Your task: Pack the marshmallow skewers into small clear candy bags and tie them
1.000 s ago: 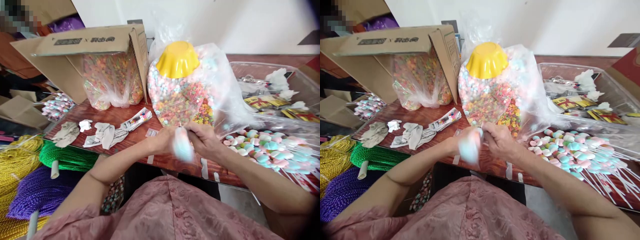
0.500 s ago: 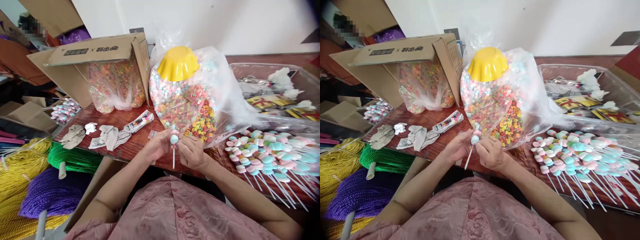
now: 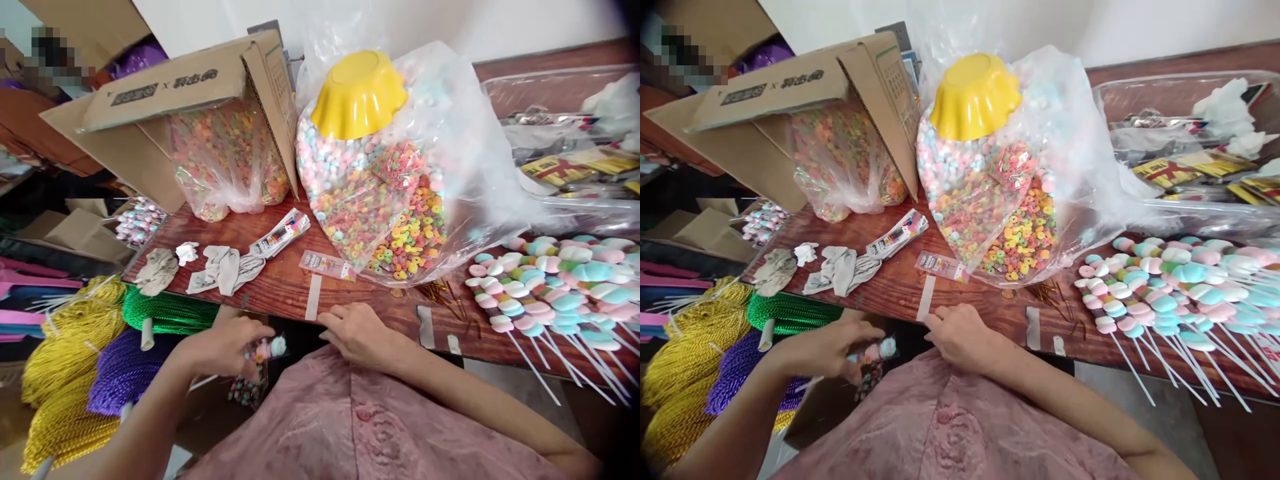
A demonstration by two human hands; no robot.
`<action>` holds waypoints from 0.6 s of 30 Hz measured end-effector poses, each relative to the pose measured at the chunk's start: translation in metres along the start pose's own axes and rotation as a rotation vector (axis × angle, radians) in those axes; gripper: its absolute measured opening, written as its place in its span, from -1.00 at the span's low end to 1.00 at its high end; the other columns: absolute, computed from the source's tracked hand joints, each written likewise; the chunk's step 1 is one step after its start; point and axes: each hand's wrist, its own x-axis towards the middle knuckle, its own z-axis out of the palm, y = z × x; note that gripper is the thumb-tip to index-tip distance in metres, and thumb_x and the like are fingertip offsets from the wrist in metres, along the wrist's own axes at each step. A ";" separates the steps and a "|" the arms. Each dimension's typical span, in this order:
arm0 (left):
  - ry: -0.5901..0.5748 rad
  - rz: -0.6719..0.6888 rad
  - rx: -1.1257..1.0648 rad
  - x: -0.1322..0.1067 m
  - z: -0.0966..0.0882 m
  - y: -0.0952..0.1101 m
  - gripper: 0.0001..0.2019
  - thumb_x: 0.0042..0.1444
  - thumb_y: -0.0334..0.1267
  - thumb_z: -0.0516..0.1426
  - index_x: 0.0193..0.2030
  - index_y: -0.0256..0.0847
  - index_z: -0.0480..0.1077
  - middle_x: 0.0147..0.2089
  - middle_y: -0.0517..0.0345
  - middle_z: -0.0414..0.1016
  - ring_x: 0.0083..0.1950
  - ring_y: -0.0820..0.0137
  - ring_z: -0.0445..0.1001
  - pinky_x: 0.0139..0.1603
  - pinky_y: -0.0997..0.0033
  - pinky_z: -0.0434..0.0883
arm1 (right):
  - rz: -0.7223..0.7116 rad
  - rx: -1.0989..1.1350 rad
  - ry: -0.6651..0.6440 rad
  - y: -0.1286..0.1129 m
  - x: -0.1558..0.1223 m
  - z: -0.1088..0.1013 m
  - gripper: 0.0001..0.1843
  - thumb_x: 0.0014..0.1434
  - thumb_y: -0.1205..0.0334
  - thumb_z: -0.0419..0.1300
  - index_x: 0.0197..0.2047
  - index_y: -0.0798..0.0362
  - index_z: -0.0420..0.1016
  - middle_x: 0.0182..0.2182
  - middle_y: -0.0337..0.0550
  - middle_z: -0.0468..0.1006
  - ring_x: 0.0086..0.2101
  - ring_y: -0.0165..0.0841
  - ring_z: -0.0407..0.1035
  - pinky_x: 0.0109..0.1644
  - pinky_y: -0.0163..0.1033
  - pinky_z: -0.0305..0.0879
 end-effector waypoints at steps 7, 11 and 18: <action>0.389 0.358 0.492 0.120 0.008 0.042 -0.69 0.11 -0.48 0.05 -0.01 -0.25 0.43 0.08 -0.09 0.44 0.14 0.20 0.37 0.18 0.19 0.34 | -0.060 -0.364 0.180 0.015 -0.012 -0.037 -0.79 0.20 0.46 0.04 -0.39 0.02 0.38 -0.49 -0.22 0.47 -0.50 -0.38 0.28 -0.39 -0.20 0.10; 0.405 0.290 0.763 0.178 0.009 0.060 -0.75 0.07 -0.56 0.02 -0.16 -0.35 0.44 -0.11 -0.17 0.45 -0.06 0.13 0.41 -0.11 0.16 0.41 | 0.149 -0.533 0.300 0.035 -0.053 -0.086 -0.80 0.23 0.42 0.05 -0.28 0.05 0.49 -0.44 -0.18 0.52 -0.44 -0.39 0.34 -0.34 -0.24 0.13; 0.611 0.357 0.799 0.183 0.006 0.031 -0.77 0.14 -0.53 -0.02 -0.27 -0.28 0.46 -0.25 -0.10 0.47 -0.18 0.16 0.40 -0.17 0.20 0.36 | 0.791 -0.939 0.651 0.064 -0.168 -0.142 -0.77 0.27 0.20 0.12 -0.25 0.08 0.60 -0.36 -0.09 0.62 -0.33 -0.32 0.45 -0.31 -0.27 0.17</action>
